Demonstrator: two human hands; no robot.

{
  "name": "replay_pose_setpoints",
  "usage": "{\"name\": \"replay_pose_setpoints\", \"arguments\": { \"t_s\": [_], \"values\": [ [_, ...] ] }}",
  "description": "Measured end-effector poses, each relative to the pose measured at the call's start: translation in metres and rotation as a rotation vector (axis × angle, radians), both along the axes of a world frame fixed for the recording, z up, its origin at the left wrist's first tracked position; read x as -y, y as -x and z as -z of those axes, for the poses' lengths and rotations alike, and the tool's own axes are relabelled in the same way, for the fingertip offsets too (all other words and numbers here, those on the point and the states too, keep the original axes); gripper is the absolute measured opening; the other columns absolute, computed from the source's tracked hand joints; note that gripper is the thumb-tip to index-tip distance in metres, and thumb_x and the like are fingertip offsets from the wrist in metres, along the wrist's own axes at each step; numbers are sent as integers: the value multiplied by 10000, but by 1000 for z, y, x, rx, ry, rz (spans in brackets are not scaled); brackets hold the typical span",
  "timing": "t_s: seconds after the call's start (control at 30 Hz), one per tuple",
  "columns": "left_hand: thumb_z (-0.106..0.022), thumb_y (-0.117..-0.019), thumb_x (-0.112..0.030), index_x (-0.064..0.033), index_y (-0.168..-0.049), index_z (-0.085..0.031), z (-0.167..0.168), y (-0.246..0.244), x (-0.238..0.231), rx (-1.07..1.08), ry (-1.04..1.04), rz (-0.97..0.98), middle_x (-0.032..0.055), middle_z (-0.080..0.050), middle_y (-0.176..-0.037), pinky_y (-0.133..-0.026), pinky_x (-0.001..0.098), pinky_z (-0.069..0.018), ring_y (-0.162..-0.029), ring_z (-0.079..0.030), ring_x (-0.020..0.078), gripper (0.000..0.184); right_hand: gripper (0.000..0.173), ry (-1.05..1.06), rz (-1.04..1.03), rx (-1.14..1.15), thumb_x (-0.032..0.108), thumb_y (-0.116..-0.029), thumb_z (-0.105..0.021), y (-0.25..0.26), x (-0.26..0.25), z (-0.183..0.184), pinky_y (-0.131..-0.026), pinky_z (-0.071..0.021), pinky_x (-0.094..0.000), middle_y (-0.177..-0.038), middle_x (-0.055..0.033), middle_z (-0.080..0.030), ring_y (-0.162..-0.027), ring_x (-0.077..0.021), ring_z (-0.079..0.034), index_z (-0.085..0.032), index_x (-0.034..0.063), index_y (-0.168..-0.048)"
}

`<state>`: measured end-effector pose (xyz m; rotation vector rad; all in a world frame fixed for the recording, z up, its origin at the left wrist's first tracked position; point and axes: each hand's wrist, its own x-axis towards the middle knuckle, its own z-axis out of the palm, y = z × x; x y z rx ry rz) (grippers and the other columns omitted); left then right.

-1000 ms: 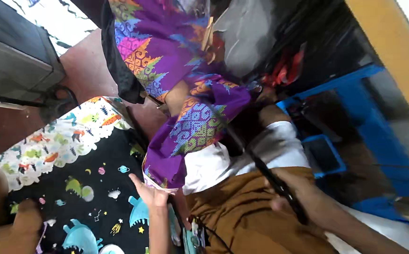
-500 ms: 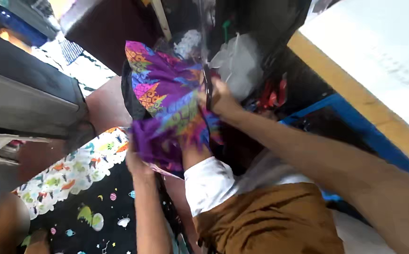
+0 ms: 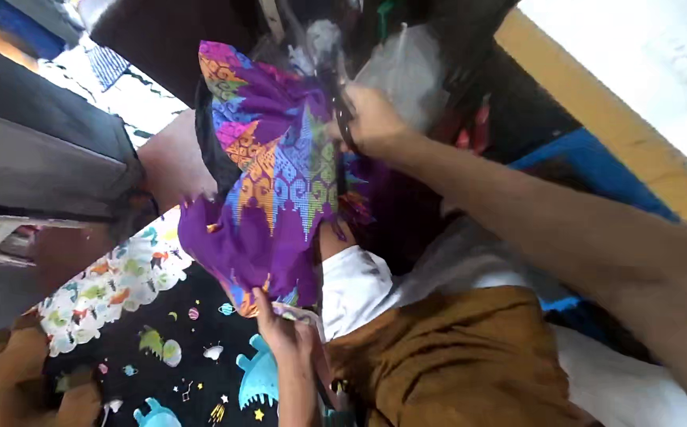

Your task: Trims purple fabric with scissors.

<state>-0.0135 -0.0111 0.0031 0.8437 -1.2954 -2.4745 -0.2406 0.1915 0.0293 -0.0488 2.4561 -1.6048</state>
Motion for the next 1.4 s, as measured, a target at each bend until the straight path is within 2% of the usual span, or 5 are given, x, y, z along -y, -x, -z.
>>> {"name": "replay_pose_setpoints", "arguments": {
  "t_s": [0.5, 0.73, 0.93, 1.07, 1.4],
  "values": [
    [-500, -1017, -48, -34, -1152, -558, 41, 19, -17, 337, 70, 406, 69, -721, -863, -609, 291, -617, -712, -713, 125, 148, 694, 569, -169, 973, 790, -788, -642, -321, -92, -4, -536, -516, -221, -752, 59, -589, -596, -47, -583, -607, 154, -1065],
    [-467, -999, -68, -52, -1067, -596, 47, 16, -22, 223, 76, 463, 39, -730, -852, -661, 283, -620, -746, -720, 105, 147, 248, 439, -219, 1193, 192, -1059, -509, -297, -92, -50, -643, -476, -195, -806, -49, -547, -642, -60, -521, -547, -39, -1139],
    [-458, -1021, -92, -78, -1033, -620, 46, 15, -27, 165, 120, 458, 11, -723, -818, -650, 261, -610, -716, -706, 77, 164, 308, 425, -236, 1124, 269, -1054, -533, -305, -93, -55, -669, -462, -208, -815, -66, -566, -679, -74, -531, -565, -35, -1094],
    [-485, -1014, -89, -64, -1063, -609, 48, 13, -34, 157, 159, 461, 16, -735, -853, -679, 271, -621, -752, -719, 82, 136, 649, 524, -155, 878, 750, -871, -574, -330, -86, -21, -542, -482, -180, -747, 66, -575, -599, 6, -552, -602, 124, -1042],
    [-484, -1012, -85, -69, -1045, -606, 46, 13, -41, 154, 159, 429, 11, -725, -817, -647, 264, -615, -710, -708, 78, 127, 710, 469, -55, 876, 771, -840, -592, -326, -39, -17, -587, -510, -251, -764, 47, -577, -634, -45, -574, -598, 105, -1086]
  ]
}}
